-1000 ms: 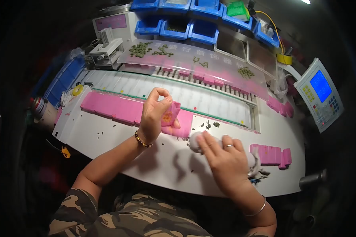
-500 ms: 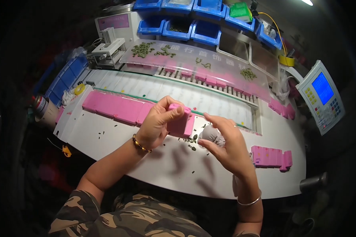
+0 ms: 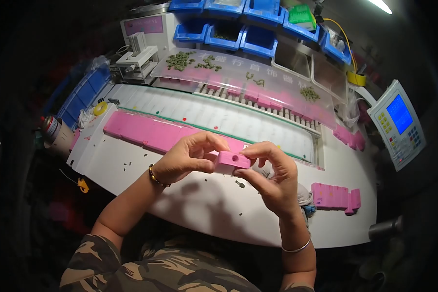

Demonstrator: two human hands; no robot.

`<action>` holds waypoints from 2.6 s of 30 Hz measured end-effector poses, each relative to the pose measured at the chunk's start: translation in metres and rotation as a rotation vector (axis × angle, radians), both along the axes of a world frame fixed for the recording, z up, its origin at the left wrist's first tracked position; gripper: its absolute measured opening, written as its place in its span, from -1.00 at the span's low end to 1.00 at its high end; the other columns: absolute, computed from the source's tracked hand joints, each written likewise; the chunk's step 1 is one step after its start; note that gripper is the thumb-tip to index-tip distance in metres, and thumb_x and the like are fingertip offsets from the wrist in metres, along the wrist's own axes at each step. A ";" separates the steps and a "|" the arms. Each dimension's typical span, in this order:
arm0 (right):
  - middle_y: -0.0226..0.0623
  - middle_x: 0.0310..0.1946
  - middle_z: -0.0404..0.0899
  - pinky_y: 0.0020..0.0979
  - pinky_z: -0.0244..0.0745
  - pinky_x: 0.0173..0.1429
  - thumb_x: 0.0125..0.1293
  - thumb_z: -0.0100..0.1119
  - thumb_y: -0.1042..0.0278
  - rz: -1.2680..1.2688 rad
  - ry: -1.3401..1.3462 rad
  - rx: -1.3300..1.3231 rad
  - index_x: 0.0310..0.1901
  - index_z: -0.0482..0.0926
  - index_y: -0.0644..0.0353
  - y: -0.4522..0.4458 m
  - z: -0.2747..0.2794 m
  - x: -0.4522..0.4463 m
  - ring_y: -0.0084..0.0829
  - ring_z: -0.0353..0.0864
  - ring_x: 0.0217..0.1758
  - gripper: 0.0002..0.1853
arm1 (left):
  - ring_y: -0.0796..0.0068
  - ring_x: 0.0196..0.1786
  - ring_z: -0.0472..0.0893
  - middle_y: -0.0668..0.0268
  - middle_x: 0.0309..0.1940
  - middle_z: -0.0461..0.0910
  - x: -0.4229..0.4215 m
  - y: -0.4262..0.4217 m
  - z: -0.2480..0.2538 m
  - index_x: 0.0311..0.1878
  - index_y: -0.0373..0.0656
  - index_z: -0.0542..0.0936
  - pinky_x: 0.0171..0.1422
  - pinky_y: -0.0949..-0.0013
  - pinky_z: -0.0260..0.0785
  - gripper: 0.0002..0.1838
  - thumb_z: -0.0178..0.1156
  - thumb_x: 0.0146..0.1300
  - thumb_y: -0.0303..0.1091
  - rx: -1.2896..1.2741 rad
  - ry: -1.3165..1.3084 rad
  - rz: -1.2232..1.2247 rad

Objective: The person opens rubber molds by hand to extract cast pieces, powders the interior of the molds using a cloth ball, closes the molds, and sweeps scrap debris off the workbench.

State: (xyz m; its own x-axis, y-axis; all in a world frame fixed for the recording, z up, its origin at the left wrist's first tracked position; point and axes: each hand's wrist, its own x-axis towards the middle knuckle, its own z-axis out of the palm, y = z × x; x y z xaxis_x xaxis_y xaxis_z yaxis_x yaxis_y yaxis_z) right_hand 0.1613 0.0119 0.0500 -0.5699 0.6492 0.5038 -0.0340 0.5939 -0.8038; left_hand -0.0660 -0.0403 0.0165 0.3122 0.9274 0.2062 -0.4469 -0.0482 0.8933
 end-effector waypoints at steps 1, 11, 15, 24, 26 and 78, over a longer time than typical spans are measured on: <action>-0.30 -0.23 0.64 -0.50 0.44 -0.08 0.06 0.46 0.59 0.074 0.070 -0.099 -0.16 0.59 0.25 0.000 0.001 0.000 -0.53 0.57 -0.17 -0.69 | 0.45 0.18 0.50 0.27 0.05 0.54 -0.003 0.001 -0.002 -0.01 -0.17 0.57 0.24 0.27 0.43 -0.59 0.48 0.07 -0.48 -0.011 -0.012 -0.037; -0.27 -0.01 0.57 -0.50 0.52 -0.01 0.20 0.33 0.59 -0.043 0.108 -0.428 0.13 0.50 0.27 0.003 -0.005 -0.010 -0.58 0.51 -0.11 -0.57 | 0.50 -0.09 0.65 0.34 -0.19 0.63 0.000 0.004 -0.001 -0.11 -0.15 0.51 0.01 0.41 0.51 -0.58 0.54 0.01 -0.47 -0.101 0.254 0.025; -0.25 0.10 0.51 -0.53 0.52 0.06 0.23 0.29 0.60 -0.238 0.109 -0.356 0.24 0.44 0.27 0.015 -0.017 0.011 -0.58 0.47 -0.01 -0.49 | 0.49 -0.16 0.59 0.31 -0.24 0.59 -0.029 0.034 -0.017 -0.19 -0.17 0.53 -0.01 0.37 0.47 -0.48 0.61 -0.15 -0.20 -0.146 0.655 0.352; -0.27 0.08 0.56 -0.58 0.42 -0.08 0.21 0.30 0.59 -0.521 -0.010 -0.234 0.19 0.51 0.27 0.018 -0.031 0.079 -0.59 0.48 -0.02 -0.53 | 0.06 0.04 0.58 0.01 -0.10 0.58 -0.131 0.100 -0.053 -0.20 -0.24 0.62 0.18 0.16 0.45 -0.50 0.51 -0.10 -0.06 -0.045 1.444 1.123; -0.31 0.08 0.57 -0.58 0.40 -0.09 0.20 0.31 0.57 -0.561 -0.049 -0.210 0.16 0.53 0.25 0.016 -0.033 0.088 -0.59 0.48 -0.02 -0.55 | 0.05 0.04 0.58 0.01 -0.09 0.57 -0.145 0.105 -0.058 -0.18 -0.22 0.62 0.19 0.16 0.45 -0.49 0.51 -0.08 -0.03 -0.039 1.458 1.138; -0.05 0.38 0.32 -0.08 0.11 0.49 0.17 0.39 0.16 -0.721 -0.747 0.527 0.41 0.28 0.25 0.003 -0.053 0.141 -0.05 0.27 0.44 -0.19 | -0.12 0.48 0.16 -0.12 0.39 0.21 0.129 0.038 -0.061 0.37 -0.45 0.23 0.56 0.04 0.01 -0.24 0.10 0.38 0.04 0.632 1.413 0.210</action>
